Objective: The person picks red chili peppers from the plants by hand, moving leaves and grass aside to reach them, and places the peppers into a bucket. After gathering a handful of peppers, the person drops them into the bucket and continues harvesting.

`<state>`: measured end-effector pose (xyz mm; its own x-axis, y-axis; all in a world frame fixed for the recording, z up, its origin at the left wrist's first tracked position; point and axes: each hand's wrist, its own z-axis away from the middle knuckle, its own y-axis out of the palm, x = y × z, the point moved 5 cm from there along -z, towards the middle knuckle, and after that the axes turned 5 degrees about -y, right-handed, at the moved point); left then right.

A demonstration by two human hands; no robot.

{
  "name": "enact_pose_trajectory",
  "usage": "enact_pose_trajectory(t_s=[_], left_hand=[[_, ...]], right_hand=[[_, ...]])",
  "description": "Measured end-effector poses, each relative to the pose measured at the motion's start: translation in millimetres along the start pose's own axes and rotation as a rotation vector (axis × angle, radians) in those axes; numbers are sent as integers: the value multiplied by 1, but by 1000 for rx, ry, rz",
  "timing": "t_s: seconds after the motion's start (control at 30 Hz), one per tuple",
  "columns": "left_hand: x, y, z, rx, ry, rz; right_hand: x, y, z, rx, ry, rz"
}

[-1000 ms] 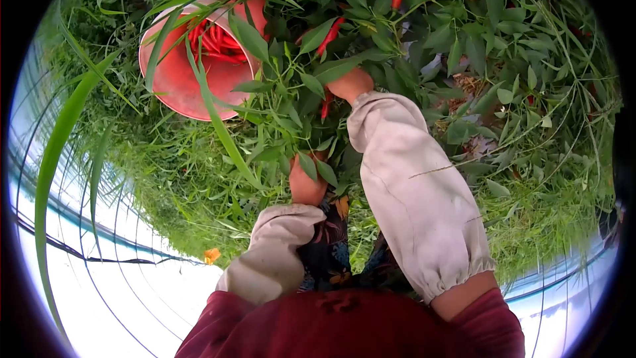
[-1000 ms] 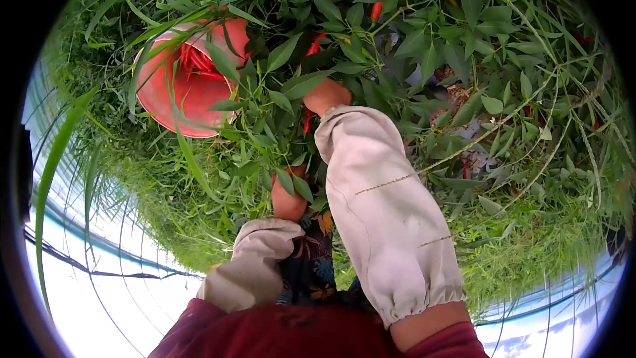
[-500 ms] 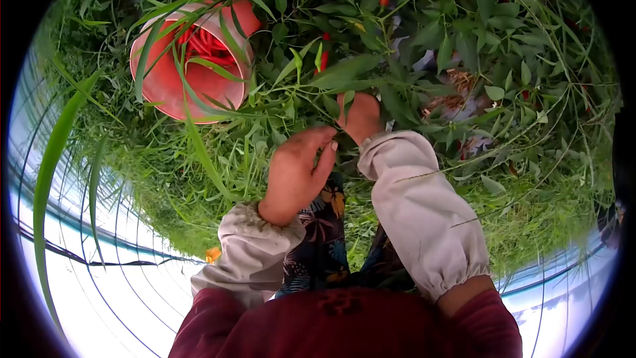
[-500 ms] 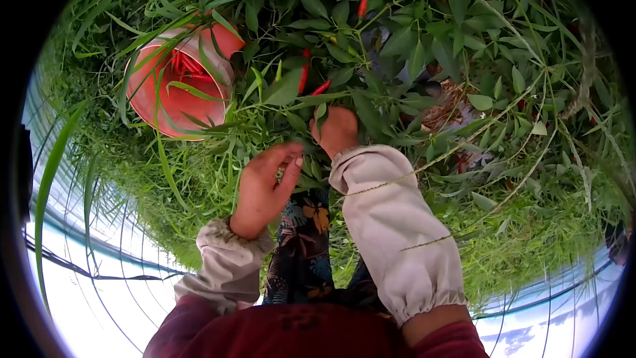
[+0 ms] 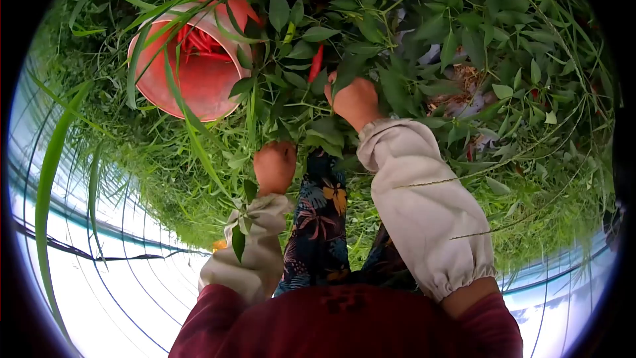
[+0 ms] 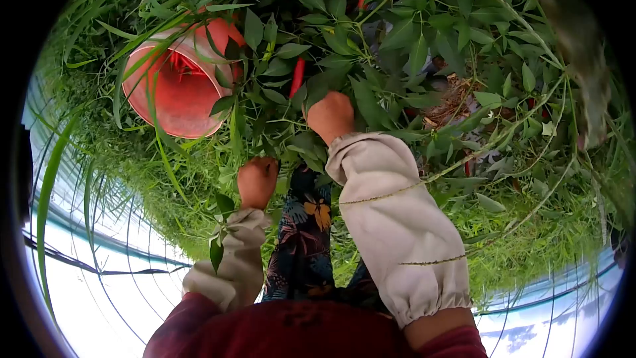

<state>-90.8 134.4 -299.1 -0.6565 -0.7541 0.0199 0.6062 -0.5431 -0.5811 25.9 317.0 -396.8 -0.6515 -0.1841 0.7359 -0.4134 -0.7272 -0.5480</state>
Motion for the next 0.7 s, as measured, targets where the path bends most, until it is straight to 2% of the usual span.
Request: enact_pose_trajectory(t_s=[0.03,0.1,0.13,0.2,0.23,0.27,0.3,0.33,0.4,0.47,0.53,0.6,0.63,0.7], left_hand=[[-2,4,5,3,-2,-1],[-24,-16,12,-246,85,193],[-34,-20,5,-246,85,197],[-60,-42,-18,-433,264,209],[-56,-38,-28,-433,256,215],[-52,-25,-39,-281,276,155],[-52,-14,-43,-129,296,98],[-54,-8,-39,-133,290,108],[-50,8,-20,-20,78,-8],[-39,30,-4,-29,71,58],[-31,44,6,82,-114,122],[-33,44,18,84,-132,119],[-36,42,24,69,-145,162],[-35,39,31,45,-148,240]], right_hand=[[2,4,-5,105,3,92],[7,8,0,179,27,141],[9,10,6,251,50,190],[17,3,26,256,36,192],[17,-4,36,179,-36,137],[15,-12,44,103,-108,83],[10,-15,49,111,-114,88],[3,-17,53,155,-104,23],[-12,-10,56,204,-85,-40],[-33,9,48,274,30,12],[-7,3,15,344,92,52],[-7,11,-3,308,375,81],[-8,21,-11,458,442,94],[-8,45,-12,518,502,67]])
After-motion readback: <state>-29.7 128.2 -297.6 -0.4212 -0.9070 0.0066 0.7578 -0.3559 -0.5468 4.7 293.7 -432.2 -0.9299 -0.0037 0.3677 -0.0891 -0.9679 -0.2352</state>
